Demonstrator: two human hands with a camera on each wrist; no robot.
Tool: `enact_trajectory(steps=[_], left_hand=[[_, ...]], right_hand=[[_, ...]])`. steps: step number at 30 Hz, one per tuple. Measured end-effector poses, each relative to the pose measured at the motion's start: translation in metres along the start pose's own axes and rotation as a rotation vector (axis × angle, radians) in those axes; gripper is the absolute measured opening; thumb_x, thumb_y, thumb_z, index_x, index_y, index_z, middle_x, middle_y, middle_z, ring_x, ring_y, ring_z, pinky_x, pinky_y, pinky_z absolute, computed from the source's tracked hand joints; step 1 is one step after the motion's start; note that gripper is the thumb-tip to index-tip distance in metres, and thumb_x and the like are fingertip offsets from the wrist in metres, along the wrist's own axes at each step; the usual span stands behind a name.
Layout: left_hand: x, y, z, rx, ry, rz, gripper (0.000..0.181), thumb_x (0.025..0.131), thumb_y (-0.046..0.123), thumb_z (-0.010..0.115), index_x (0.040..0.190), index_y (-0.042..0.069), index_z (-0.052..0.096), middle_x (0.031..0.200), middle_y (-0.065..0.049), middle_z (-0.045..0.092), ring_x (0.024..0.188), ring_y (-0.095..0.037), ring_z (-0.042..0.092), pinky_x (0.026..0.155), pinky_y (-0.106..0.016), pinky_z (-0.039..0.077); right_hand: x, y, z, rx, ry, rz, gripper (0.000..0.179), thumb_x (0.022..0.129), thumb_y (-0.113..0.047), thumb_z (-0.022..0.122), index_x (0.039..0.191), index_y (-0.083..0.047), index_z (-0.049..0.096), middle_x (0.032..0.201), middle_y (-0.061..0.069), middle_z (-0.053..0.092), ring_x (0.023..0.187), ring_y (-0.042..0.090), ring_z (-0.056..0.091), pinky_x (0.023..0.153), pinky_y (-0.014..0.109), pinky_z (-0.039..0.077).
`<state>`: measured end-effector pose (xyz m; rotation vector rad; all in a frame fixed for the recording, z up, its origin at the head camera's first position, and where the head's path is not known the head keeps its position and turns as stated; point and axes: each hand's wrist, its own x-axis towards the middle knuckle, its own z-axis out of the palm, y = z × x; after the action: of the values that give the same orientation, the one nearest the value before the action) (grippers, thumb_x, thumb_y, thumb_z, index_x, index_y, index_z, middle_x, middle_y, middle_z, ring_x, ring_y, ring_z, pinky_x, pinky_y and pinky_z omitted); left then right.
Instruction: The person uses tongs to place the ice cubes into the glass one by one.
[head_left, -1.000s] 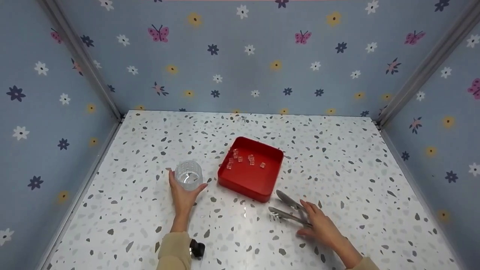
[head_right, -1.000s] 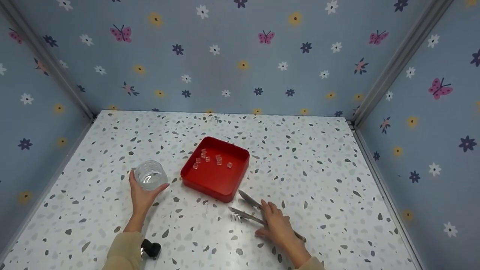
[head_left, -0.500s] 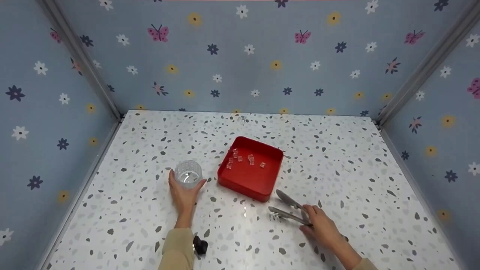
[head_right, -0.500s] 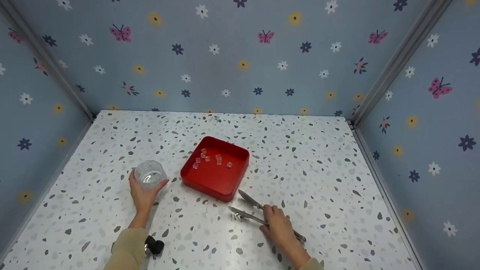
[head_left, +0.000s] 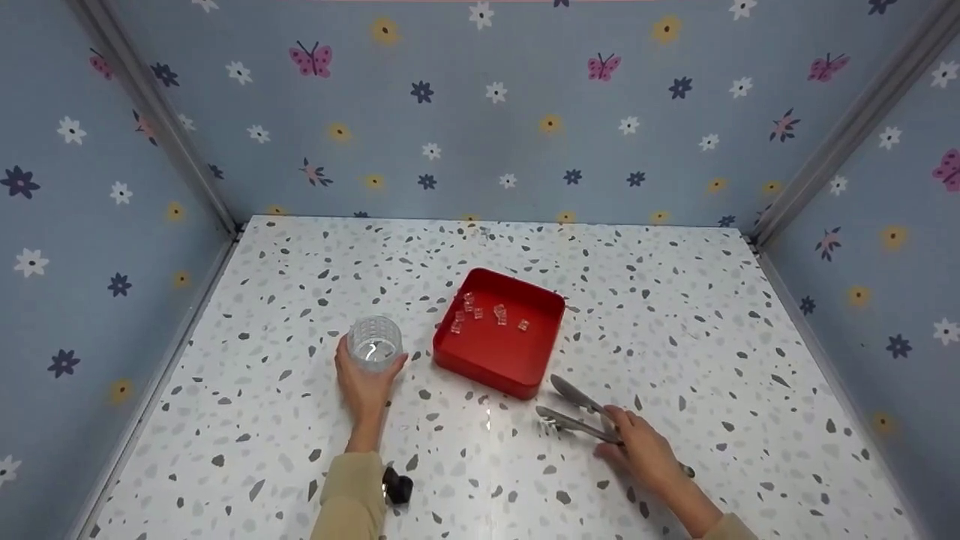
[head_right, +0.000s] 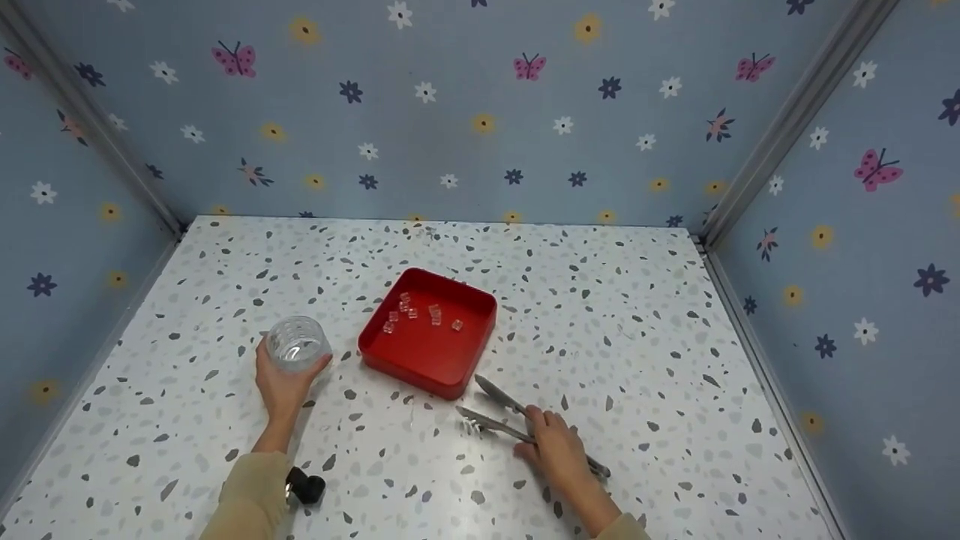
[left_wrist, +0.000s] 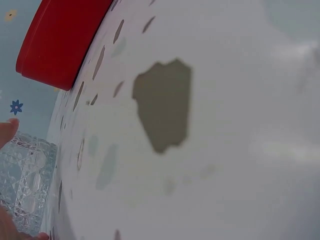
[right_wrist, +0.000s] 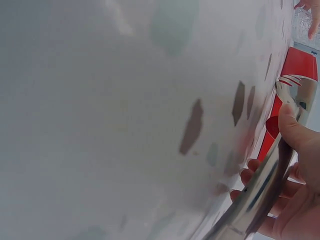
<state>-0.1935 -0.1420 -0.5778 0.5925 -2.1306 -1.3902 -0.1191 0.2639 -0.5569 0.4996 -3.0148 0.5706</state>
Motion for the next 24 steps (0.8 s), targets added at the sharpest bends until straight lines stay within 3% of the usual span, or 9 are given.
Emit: enact_trajectory(steps=[5, 12, 24], left_hand=[[0.0, 0.0, -0.001, 0.01, 0.009, 0.024, 0.097, 0.052, 0.024, 0.086, 0.13, 0.004, 0.033, 0.128, -0.016, 0.04, 0.12, -0.028, 0.035, 0.1, -0.034, 0.028], [-0.002, 0.001, -0.006, 0.037, -0.027, 0.044, 0.095, 0.053, 0.024, 0.085, 0.13, 0.004, 0.033, 0.126, -0.016, 0.041, 0.12, -0.028, 0.036, 0.1, -0.035, 0.027], [-0.014, 0.001, -0.015, 0.047, -0.1, 0.051, 0.096, 0.053, 0.025, 0.085, 0.131, 0.005, 0.032, 0.128, -0.016, 0.041, 0.12, -0.029, 0.036, 0.1, -0.038, 0.028]], right_hand=[[-0.001, 0.001, 0.001, 0.032, -0.001, 0.015, 0.058, 0.073, -0.033, 0.069, 0.12, -0.008, 0.048, 0.087, 0.001, 0.054, 0.073, 0.016, 0.053, 0.061, 0.037, 0.045], [-0.001, 0.001, 0.0, 0.082, -0.017, 0.055, 0.055, 0.077, -0.033, 0.066, 0.123, -0.009, 0.047, 0.107, 0.008, 0.056, 0.093, 0.025, 0.056, 0.076, 0.042, 0.045], [0.0, 0.0, -0.012, 0.094, 0.01, 0.058, 0.054, 0.078, -0.029, 0.066, 0.123, -0.005, 0.048, 0.103, 0.01, 0.057, 0.086, 0.022, 0.058, 0.073, 0.04, 0.046]])
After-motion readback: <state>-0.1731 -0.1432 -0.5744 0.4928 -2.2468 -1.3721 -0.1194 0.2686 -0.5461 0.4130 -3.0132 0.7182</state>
